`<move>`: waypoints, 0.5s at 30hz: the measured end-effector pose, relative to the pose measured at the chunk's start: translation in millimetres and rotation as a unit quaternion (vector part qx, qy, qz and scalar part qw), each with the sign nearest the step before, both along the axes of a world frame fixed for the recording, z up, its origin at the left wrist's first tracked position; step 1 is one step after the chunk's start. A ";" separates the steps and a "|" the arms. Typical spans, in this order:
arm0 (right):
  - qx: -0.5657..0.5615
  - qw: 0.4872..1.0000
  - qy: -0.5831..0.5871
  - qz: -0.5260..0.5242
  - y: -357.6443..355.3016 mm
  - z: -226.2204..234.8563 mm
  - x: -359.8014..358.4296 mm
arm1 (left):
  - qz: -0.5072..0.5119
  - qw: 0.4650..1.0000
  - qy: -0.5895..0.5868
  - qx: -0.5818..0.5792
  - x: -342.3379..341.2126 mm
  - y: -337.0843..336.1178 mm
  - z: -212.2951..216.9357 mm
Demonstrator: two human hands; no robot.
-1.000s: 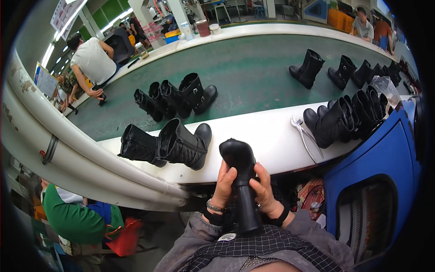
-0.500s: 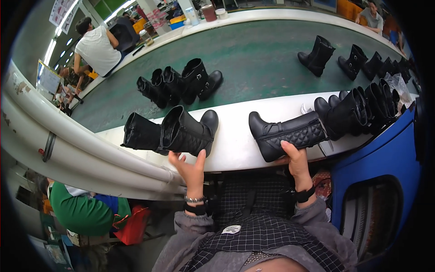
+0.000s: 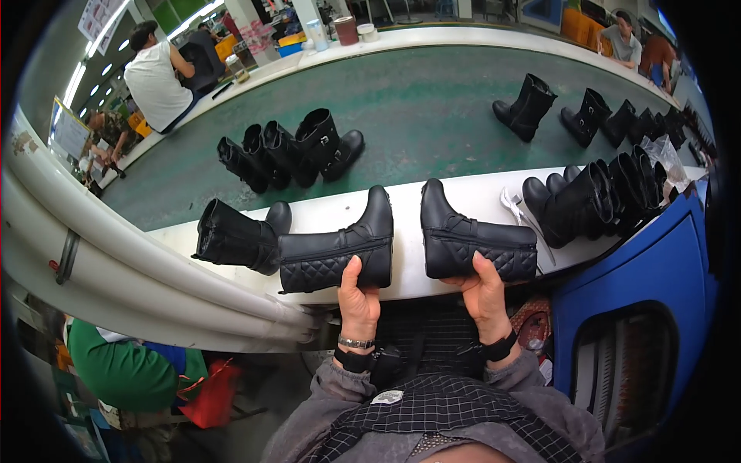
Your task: The recorder is inspecting and adjusting pairs of black boots on a factory assembly line, using a pair of pliers briefly to adjust a strap or component.
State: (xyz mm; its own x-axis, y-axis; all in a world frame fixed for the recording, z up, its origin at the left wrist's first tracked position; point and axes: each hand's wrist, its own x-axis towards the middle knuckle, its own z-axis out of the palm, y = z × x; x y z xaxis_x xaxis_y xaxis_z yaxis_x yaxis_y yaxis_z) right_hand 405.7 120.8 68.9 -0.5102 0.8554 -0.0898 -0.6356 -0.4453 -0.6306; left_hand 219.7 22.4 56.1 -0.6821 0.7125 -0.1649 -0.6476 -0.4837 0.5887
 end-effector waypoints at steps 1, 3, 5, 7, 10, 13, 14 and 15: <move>0.016 1.000 0.012 -0.001 -1.1 -1.6 -2.1 | 0.000 1.000 -0.004 0.002 4.4 2.3 0.7; 0.035 0.999 0.020 -0.003 -2.9 -5.6 -5.4 | -0.014 1.000 -0.012 0.018 15.6 6.7 4.6; 0.040 0.998 0.039 0.018 -5.0 -5.8 -7.4 | -0.017 1.000 -0.011 0.015 23.1 10.5 5.7; 0.060 0.997 0.035 0.031 -7.0 -10.5 -8.5 | -0.016 1.000 -0.017 0.017 29.3 11.7 7.9; 0.060 0.998 0.012 0.032 -11.8 -17.7 -13.6 | -0.017 1.000 -0.013 0.013 32.3 11.1 3.3; 0.059 0.998 0.013 0.030 -8.9 -22.0 -12.6 | -0.024 1.000 -0.007 0.015 33.8 12.5 1.7; 0.059 0.998 0.011 0.031 -8.4 -22.0 -12.4 | -0.026 0.999 -0.006 0.020 34.0 13.0 1.3; 0.055 0.998 0.010 0.032 -8.5 -21.1 -12.2 | -0.025 0.999 -0.008 0.020 34.7 12.9 0.3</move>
State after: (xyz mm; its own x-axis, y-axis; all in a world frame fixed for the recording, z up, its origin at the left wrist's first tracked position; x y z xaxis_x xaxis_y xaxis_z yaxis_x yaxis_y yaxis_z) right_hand 393.5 112.3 47.8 -0.5641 0.8256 0.0143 -0.6213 -0.4130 -0.6659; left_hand 254.4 35.3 56.4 -0.6429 0.7520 -0.1455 -0.6805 -0.4735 0.5592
